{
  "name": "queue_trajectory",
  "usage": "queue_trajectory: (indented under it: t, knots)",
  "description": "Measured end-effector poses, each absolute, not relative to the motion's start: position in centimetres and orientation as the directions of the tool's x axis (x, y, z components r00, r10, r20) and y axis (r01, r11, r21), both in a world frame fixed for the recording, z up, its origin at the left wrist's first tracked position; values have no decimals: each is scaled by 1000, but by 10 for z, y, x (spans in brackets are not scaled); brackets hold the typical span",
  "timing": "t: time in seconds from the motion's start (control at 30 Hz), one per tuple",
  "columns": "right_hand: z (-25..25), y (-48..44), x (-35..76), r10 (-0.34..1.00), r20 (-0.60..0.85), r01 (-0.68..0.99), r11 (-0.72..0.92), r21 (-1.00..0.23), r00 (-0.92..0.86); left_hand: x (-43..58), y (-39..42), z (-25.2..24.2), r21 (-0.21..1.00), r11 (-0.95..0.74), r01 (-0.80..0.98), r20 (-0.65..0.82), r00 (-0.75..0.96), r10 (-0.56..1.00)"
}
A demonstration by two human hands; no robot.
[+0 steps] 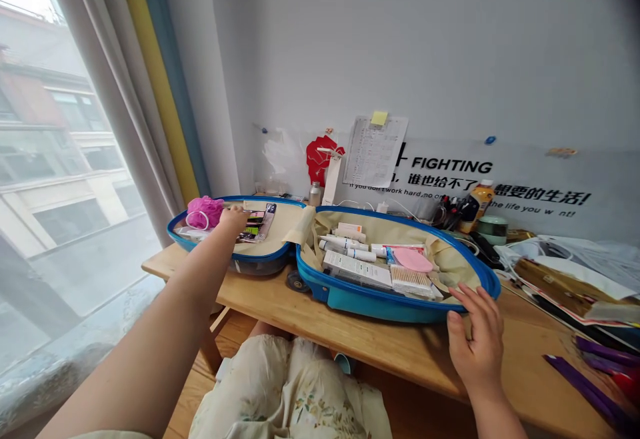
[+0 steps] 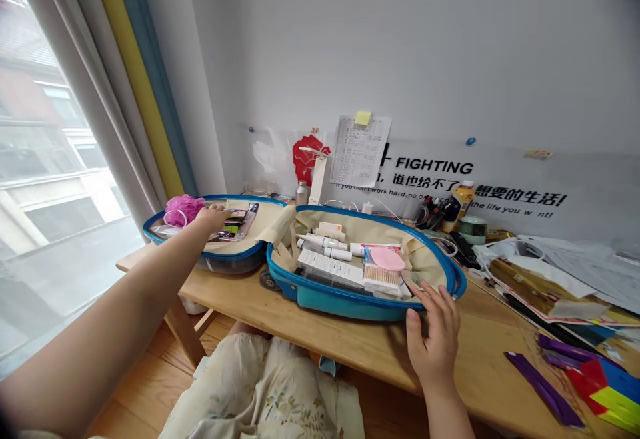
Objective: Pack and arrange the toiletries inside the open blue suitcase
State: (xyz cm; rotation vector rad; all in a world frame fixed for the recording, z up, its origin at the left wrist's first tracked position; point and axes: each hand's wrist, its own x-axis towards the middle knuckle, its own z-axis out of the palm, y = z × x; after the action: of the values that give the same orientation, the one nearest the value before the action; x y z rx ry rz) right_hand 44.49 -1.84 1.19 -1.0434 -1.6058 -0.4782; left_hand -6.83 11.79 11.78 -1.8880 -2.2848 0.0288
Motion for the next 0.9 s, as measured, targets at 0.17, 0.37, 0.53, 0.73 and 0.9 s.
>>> queue_trajectory:
  t: [0.17,0.37,0.53,0.73,0.9]
  knots:
    - [13,-20,445,386,923,834,510,-208,-5,-79,132,104,-157,227,961,67,-219,973]
    - [13,-20,444,392,920,831,510,-224,8,-76,134,102,-165,242,956,54,-236,970]
    - [13,-21,442,386,922,826,516,-227,12,-63,122,121,-169,187,968,146,-163,976]
    - [13,-21,443,390,921,829,516,-216,-3,18,131,160,-117,-111,987,248,137,959]
    - [12,-21,444,387,922,827,522,-208,-12,113,123,151,-90,-505,858,172,513,841]
